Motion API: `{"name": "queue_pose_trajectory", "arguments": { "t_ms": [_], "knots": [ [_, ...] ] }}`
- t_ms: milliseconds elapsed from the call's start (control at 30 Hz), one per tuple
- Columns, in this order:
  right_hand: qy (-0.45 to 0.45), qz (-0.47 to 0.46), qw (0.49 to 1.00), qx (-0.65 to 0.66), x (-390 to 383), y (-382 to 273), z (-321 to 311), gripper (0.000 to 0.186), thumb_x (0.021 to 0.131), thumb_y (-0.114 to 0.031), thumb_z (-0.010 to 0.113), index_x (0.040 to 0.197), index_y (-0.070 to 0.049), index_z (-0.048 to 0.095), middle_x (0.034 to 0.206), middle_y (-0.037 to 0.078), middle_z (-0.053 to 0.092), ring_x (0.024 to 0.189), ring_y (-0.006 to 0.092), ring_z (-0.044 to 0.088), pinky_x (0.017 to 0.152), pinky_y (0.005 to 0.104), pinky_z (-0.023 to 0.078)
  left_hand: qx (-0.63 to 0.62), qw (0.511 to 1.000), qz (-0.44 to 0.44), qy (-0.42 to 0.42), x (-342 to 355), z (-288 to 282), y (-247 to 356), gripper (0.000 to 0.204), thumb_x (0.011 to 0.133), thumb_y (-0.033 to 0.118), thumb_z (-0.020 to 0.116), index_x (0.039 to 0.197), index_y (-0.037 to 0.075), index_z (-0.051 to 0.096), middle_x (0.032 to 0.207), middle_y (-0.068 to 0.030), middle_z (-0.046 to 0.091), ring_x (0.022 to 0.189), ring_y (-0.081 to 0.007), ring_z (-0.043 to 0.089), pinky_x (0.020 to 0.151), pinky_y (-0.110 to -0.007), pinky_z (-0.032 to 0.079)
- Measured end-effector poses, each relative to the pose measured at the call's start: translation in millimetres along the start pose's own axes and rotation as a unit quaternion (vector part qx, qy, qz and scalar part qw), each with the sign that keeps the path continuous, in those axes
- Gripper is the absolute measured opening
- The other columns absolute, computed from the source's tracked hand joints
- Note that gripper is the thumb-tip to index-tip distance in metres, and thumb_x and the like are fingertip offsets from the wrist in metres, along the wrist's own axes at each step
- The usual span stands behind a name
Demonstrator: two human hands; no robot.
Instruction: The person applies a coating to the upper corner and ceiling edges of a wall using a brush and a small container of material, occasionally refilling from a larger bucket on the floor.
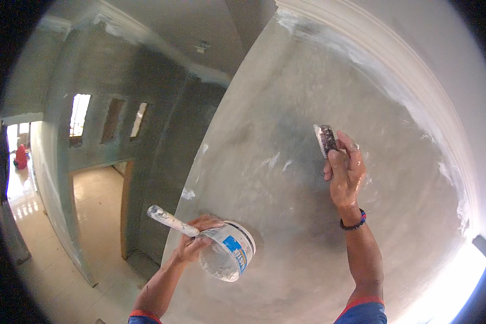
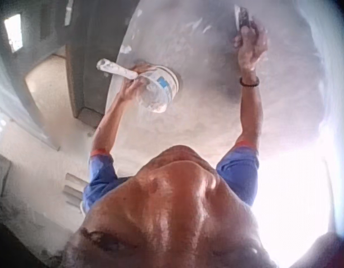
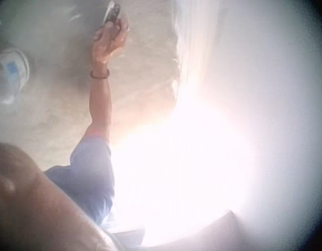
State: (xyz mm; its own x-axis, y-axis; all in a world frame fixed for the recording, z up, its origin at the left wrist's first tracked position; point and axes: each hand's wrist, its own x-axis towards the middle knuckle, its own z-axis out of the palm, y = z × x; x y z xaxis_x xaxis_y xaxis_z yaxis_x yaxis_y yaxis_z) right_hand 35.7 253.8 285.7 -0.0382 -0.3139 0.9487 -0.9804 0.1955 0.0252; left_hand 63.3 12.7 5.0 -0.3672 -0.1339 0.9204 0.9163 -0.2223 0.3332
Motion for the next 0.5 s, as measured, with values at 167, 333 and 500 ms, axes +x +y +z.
{"name": "queue_pose_trajectory", "arguments": {
  "t_ms": [167, 333, 500],
  "knots": [
    [0.021, 0.011, 1.0, -0.003, -4.6, -1.4, 7.7, 0.031, 0.096, -0.007, 0.055, 0.127, -0.002, 0.055, 0.092, 0.005, 0.06, 0.06, 0.0052, 0.051, 0.049, 0.0198, 0.043, -0.059, 0.985, -0.158, 0.038, -60.8, 27.1, 1.4, 0.049, 0.088, 0.03, 0.065, 0.123, -0.003, 0.058, 0.119, -0.0093, 0.059, 0.107, -0.0172, 0.055, 0.088, -0.033, 0.045],
    [0.019, 0.042, 0.999, -0.003, -6.3, 0.2, 9.2, 0.033, 0.097, -0.008, 0.054, 0.13, -0.001, 0.054, 0.095, 0.004, 0.06, 0.062, 0.0048, 0.049, 0.051, 0.019, 0.041, -0.047, 0.939, -0.317, 0.127, -136.5, 55.7, 19.1, 0.045, 0.09, 0.029, 0.063, 0.121, -0.004, 0.06, 0.103, -0.0028, 0.061, 0.094, -0.0117, 0.053, 0.082, -0.028, 0.044],
    [0.016, 0.044, 0.992, 0.117, -10.0, 30.6, -9.2, 0.035, 0.098, -0.022, 0.057, 0.129, -0.007, 0.058, 0.092, 0.0, 0.061, 0.065, 0.0053, 0.049, 0.054, 0.0198, 0.041, 0.029, 0.877, -0.421, 0.231, -193.1, 70.1, 39.6, 0.045, 0.091, 0.039, 0.065, 0.111, -0.002, 0.066, 0.094, 0.0009, 0.063, 0.084, -0.008, 0.054, 0.071, -0.027, 0.045]
  ]
}}
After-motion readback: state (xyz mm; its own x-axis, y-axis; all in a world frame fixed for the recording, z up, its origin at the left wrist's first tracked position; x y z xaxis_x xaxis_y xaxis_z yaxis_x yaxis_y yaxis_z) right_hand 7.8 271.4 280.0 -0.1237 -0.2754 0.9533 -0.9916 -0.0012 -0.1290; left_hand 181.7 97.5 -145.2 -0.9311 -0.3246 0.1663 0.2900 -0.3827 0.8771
